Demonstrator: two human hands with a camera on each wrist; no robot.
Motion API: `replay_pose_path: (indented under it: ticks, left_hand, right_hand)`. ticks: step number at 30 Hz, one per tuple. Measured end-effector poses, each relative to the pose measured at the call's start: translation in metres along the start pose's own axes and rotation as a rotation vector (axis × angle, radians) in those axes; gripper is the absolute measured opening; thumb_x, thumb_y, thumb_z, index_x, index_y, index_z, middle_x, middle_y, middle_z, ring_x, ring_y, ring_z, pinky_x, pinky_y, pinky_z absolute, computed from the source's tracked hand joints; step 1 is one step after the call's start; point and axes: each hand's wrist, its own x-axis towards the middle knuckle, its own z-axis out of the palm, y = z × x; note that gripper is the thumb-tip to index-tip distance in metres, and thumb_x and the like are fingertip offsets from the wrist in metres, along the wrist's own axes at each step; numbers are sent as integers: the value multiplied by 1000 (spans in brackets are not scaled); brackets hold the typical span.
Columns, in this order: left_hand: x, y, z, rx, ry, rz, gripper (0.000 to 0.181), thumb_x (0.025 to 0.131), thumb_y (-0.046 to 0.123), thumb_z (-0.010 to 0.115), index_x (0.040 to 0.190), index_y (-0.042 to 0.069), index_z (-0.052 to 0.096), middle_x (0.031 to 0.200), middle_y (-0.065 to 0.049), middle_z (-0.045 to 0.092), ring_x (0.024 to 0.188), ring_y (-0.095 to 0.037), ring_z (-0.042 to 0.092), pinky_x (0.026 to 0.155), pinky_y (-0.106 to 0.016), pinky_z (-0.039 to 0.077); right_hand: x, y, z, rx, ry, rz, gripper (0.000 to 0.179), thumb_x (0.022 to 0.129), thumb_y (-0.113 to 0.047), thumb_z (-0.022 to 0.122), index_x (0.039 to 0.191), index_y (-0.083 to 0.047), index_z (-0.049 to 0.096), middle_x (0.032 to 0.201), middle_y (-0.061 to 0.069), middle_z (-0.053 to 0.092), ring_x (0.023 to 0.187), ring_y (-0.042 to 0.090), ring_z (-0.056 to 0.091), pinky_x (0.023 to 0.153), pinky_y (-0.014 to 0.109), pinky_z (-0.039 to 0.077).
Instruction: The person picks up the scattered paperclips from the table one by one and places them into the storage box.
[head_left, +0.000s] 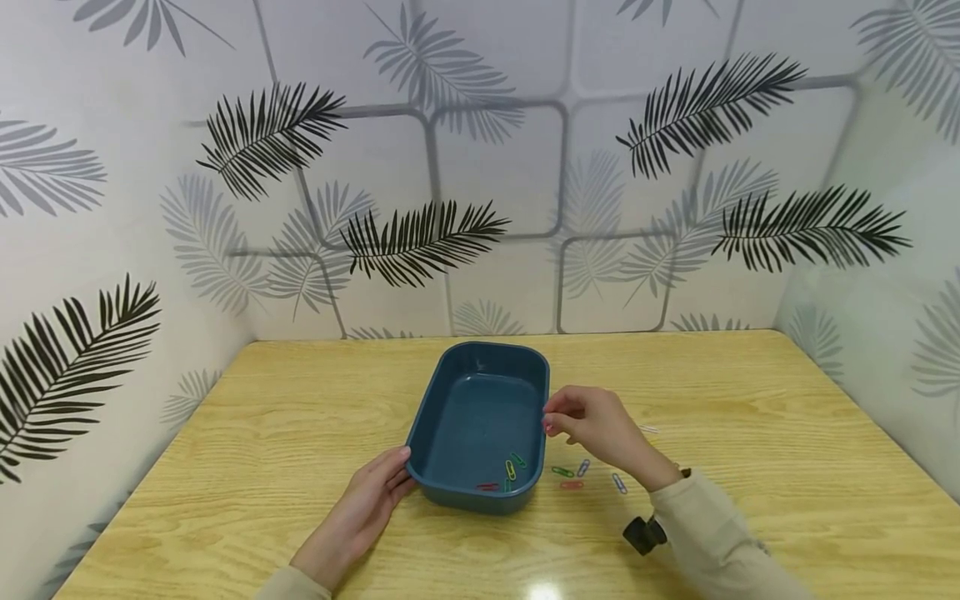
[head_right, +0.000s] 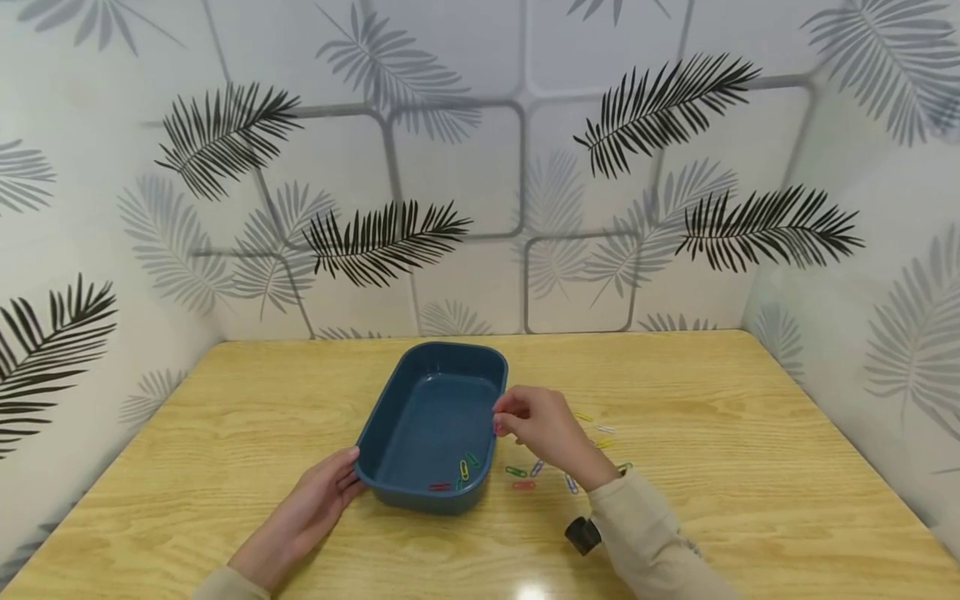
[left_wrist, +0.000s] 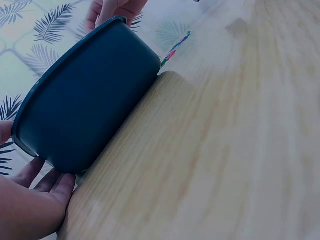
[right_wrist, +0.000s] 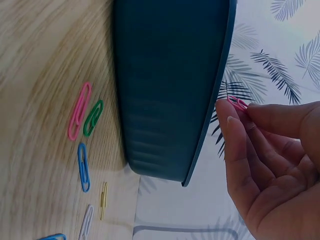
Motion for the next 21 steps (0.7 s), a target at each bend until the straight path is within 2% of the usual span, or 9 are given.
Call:
replay_pose_path:
  ticks: [4, 7, 15, 21]
  left_hand:
    - [0, 1, -1, 5, -10, -4, 45, 101, 20, 53, 132, -12, 43, 120, -10, 57, 107, -15, 56, 94, -29, 46]
    - [-1, 1, -1, 4, -11, -7, 44, 101, 19, 53, 131, -11, 43, 119, -10, 58, 107, -15, 55, 95, -30, 45]
    - [0, 1, 2, -6, 25, -8, 40, 101, 17, 53, 128, -11, 45, 116, -10, 59, 105, -16, 56, 93, -30, 46]
    - [0, 1, 3, -1, 34, -4, 42, 101, 17, 53, 130, -12, 44, 117, -11, 58, 106, -16, 56, 94, -30, 46]
  right_hand:
    - [-1, -2, 2, 13, -12, -4, 5, 92, -3, 64, 94, 1, 67, 80, 4, 69, 77, 30, 68, 59, 37, 56]
    - [-2, -3, 4, 32, -29, -8, 6, 92, -3, 64, 95, 1, 67, 80, 3, 69, 77, 31, 67, 60, 38, 56]
    - [-5, -7, 10, 39, -64, -40, 4, 91, -6, 66, 94, -4, 69, 82, 0, 68, 78, 24, 67, 60, 30, 55]
    - [-8, -12, 14, 46, -88, -91, 3, 91, -5, 66, 93, -5, 68, 85, 0, 68, 80, 29, 67, 61, 27, 55]
